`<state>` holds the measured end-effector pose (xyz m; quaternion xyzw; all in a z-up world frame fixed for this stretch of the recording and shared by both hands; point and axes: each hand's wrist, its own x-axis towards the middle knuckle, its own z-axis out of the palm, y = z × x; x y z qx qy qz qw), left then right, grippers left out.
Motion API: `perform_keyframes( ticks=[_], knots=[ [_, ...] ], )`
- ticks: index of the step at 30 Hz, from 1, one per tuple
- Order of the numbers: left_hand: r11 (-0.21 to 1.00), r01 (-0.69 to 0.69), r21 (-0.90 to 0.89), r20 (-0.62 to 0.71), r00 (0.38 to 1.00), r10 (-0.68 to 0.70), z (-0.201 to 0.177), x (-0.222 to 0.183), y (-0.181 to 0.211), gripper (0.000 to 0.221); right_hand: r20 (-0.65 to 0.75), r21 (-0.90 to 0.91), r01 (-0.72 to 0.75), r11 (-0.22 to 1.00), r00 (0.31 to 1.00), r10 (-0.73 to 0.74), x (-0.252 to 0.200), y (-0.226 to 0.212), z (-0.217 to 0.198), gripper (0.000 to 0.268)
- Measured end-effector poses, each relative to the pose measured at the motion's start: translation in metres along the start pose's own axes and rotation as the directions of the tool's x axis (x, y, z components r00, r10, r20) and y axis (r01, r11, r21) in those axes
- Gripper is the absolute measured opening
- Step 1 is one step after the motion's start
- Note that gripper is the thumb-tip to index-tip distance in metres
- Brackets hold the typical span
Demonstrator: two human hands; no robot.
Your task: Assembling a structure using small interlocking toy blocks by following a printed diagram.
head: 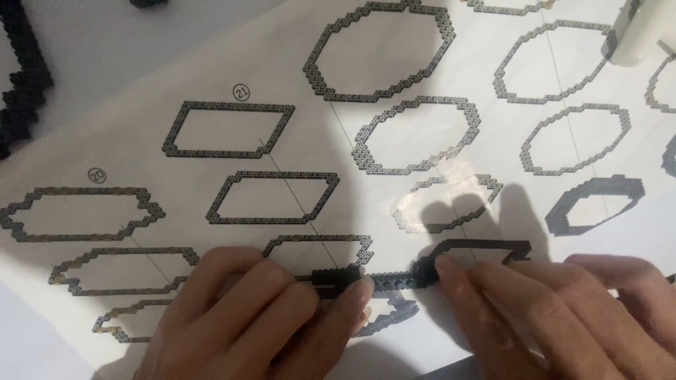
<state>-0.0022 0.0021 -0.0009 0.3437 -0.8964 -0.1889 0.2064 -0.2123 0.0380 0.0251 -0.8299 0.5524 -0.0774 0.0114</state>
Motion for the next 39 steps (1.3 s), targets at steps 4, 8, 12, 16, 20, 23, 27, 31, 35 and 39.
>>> perform_keyframes(
  ticks=[4,8,12,16,20,23,27,31,35,39],
  knots=[
    [1.000,0.006,-0.006,0.013,1.000,-0.006,0.000,0.000,0.001,0.014,-0.012,-0.040,-0.155,0.987,0.988,0.155,-0.011,-0.003,0.005,0.025],
    [1.000,-0.016,0.022,0.035,0.999,0.015,0.000,0.000,0.000,0.016,0.010,-0.144,-0.090,0.985,0.996,0.092,-0.016,-0.008,0.004,0.023],
    [1.000,-0.022,0.023,-0.024,0.999,0.022,0.000,0.003,0.002,0.011,-0.018,-0.130,-0.105,0.986,0.994,0.103,-0.014,-0.015,0.002,0.022],
    [0.998,-0.048,0.046,-0.059,0.997,0.051,0.001,0.004,0.002,0.012,-0.010,-0.114,-0.089,0.989,0.996,0.089,-0.003,-0.010,-0.007,0.020],
    [0.996,-0.077,0.046,-0.016,0.997,0.077,-0.004,0.001,0.002,0.018,-0.124,-0.015,-0.157,0.988,0.980,0.154,0.004,-0.014,-0.003,0.032],
    [0.993,-0.098,0.069,-0.084,0.991,0.103,-0.005,0.003,0.003,0.017,-0.139,0.032,-0.031,0.999,0.990,0.035,0.010,-0.005,-0.005,0.030],
    [0.994,-0.104,0.041,-0.106,0.989,0.108,-0.009,0.011,0.007,0.014,-0.120,0.310,-0.011,0.951,0.992,0.050,0.012,0.008,-0.010,0.011],
    [0.990,-0.101,0.100,-0.084,0.990,0.110,-0.010,0.027,0.012,0.019,-0.053,0.472,-0.015,0.881,0.998,0.045,0.009,0.018,-0.012,0.010],
    [0.981,-0.191,0.040,-0.084,0.977,0.193,-0.007,0.037,0.015,0.011,-0.055,0.496,0.008,0.868,0.998,0.023,0.007,0.019,-0.013,0.010],
    [0.970,-0.241,0.029,-0.137,0.960,0.242,-0.006,0.040,0.017,0.013,-0.088,0.477,0.039,0.878,0.996,0.004,0.006,0.021,-0.011,0.011]
  ],
)
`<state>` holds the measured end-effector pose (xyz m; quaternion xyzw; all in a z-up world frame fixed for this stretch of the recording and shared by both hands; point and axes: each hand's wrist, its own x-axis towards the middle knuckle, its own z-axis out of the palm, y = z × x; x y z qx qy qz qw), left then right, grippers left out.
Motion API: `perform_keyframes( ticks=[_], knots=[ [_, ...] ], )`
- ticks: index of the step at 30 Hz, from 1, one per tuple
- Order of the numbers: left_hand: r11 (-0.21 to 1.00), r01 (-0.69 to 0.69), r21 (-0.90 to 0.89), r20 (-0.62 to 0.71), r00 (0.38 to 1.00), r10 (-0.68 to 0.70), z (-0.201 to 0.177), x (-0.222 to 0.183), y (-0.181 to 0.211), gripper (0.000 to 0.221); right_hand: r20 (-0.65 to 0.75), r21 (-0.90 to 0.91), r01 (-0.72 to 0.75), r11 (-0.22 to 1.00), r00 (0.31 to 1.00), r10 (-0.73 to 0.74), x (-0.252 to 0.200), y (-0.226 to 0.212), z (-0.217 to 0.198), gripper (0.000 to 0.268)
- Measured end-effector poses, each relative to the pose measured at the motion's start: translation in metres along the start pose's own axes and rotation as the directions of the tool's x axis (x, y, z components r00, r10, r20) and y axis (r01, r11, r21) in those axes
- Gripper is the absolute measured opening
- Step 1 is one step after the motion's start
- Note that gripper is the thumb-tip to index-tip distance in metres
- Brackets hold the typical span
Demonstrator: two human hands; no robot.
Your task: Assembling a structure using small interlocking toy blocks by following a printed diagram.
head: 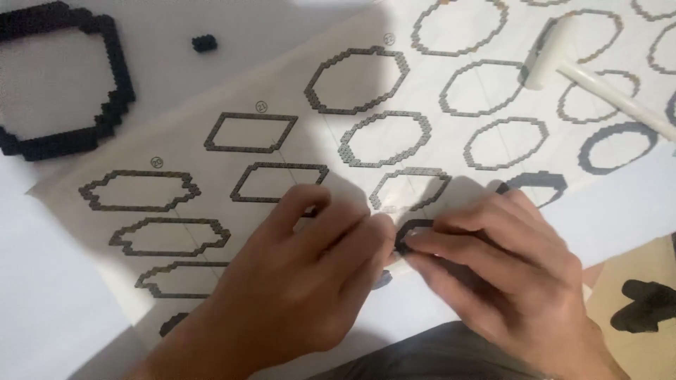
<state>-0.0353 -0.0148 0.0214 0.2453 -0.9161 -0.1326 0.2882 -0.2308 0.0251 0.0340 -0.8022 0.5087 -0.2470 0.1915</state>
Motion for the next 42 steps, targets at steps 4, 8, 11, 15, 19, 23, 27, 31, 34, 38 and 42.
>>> perform_keyframes(
  ticks=[4,8,11,15,19,23,27,31,34,38,42],
  knots=[
    [1.000,-0.004,-0.020,0.005,1.000,0.004,-0.001,-0.001,0.001,0.013,-0.132,0.255,-0.029,0.967,0.989,0.064,-0.005,0.001,0.000,0.013],
    [0.997,-0.040,0.066,0.034,0.999,0.037,-0.005,0.000,-0.002,0.017,-0.169,0.520,-0.005,0.854,0.980,0.108,-0.020,0.016,0.002,0.015],
    [0.990,-0.069,0.125,-0.012,0.997,0.071,-0.006,0.000,-0.003,0.028,-0.115,0.583,-0.138,0.800,0.961,0.250,-0.027,0.016,0.000,0.022],
    [0.998,-0.055,0.042,-0.108,0.992,0.060,-0.010,-0.003,0.001,0.021,-0.026,0.770,-0.235,0.594,0.917,0.397,-0.034,0.005,-0.004,0.022],
    [0.997,-0.073,-0.032,-0.171,0.983,0.067,-0.010,-0.009,0.002,0.009,0.273,0.899,-0.366,0.241,0.897,0.346,-0.020,-0.012,-0.005,0.020],
    [0.978,-0.089,-0.187,-0.148,0.987,0.062,-0.014,-0.012,0.007,0.005,0.198,0.846,-0.375,0.379,0.881,0.429,-0.015,-0.028,0.002,0.022],
    [0.977,-0.105,-0.184,-0.136,0.987,0.081,-0.009,-0.022,0.010,0.016,0.190,0.885,-0.343,0.314,0.884,0.428,-0.021,-0.028,0.004,0.023],
    [0.991,-0.114,-0.065,-0.098,0.989,0.108,-0.008,-0.026,0.011,0.027,0.171,0.920,-0.298,0.253,0.888,0.426,-0.022,-0.030,0.004,0.017],
    [0.978,0.064,-0.197,-0.063,0.995,-0.078,0.005,-0.036,0.014,0.036,0.147,0.882,-0.302,0.362,0.906,0.396,-0.022,-0.030,0.006,0.015],
    [0.511,0.489,-0.706,0.101,0.785,-0.612,-0.027,-0.009,0.030,0.062,0.108,0.898,-0.271,0.348,0.900,0.422,-0.028,-0.025,0.006,0.014],
    [0.243,0.416,-0.877,0.184,0.755,-0.629,-0.021,-0.013,0.031,0.039,0.099,0.863,-0.293,0.411,0.896,0.432,-0.021,-0.034,0.003,0.013]
  ],
)
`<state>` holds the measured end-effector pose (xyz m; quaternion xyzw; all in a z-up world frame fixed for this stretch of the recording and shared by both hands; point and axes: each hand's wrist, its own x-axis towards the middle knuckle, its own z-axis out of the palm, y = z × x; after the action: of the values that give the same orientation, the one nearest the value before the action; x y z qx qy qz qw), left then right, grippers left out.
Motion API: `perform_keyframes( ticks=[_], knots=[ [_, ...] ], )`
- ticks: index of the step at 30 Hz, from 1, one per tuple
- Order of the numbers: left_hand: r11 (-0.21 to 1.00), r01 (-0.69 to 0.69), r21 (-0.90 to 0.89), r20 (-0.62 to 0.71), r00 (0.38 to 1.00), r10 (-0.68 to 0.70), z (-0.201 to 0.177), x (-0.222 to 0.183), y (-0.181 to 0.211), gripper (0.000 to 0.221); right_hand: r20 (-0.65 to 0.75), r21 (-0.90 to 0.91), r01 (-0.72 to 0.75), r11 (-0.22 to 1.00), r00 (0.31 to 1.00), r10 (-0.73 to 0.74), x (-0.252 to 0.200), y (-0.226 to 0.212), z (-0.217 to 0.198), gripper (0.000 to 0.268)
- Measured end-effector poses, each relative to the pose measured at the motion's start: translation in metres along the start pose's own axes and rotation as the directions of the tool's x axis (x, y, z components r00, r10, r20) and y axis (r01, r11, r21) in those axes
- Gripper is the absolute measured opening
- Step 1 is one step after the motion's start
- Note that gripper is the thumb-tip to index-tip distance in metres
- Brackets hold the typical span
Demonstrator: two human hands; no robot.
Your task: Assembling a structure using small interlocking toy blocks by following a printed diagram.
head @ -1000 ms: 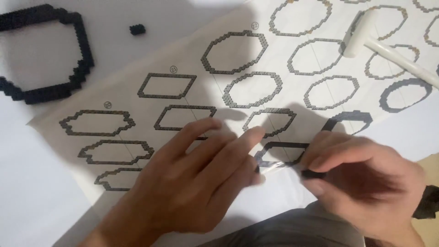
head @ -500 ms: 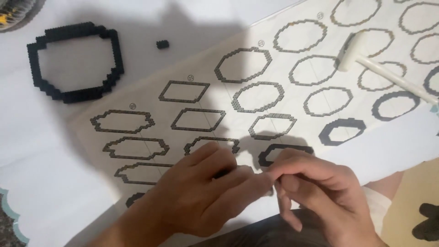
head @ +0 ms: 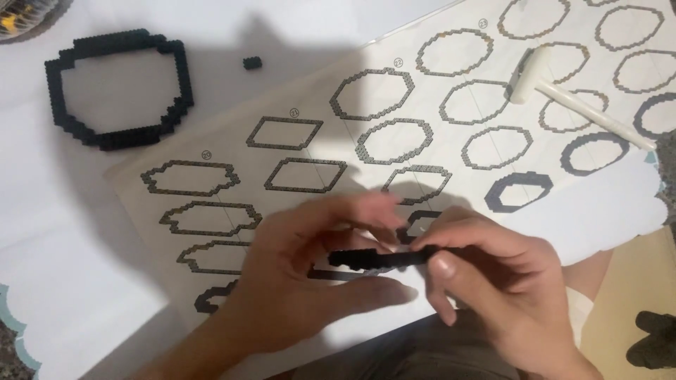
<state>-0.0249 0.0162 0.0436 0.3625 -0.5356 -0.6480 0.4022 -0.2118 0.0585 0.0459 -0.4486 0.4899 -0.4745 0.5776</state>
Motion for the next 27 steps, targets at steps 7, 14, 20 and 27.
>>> perform_keyframes(
  ticks=[7,14,20,27],
  knots=[
    [0.960,0.158,-0.233,-0.044,0.984,-0.172,0.006,-0.005,-0.018,0.022,0.018,-0.298,0.189,0.936,0.981,-0.193,0.002,0.011,0.003,0.019],
    [0.883,0.240,-0.403,0.001,0.965,-0.262,0.003,-0.001,-0.011,0.017,0.021,-0.132,0.244,0.961,0.970,-0.243,0.001,0.020,-0.014,0.039],
    [0.926,0.240,-0.293,0.043,0.970,-0.238,-0.001,-0.001,-0.013,0.018,-0.074,0.133,0.109,0.985,0.992,-0.100,0.002,0.026,-0.017,0.015],
    [0.922,0.234,-0.309,0.017,0.970,-0.241,0.000,-0.002,-0.014,0.014,-0.051,0.127,0.029,0.992,0.998,-0.023,0.001,0.018,-0.005,0.012]
  ],
)
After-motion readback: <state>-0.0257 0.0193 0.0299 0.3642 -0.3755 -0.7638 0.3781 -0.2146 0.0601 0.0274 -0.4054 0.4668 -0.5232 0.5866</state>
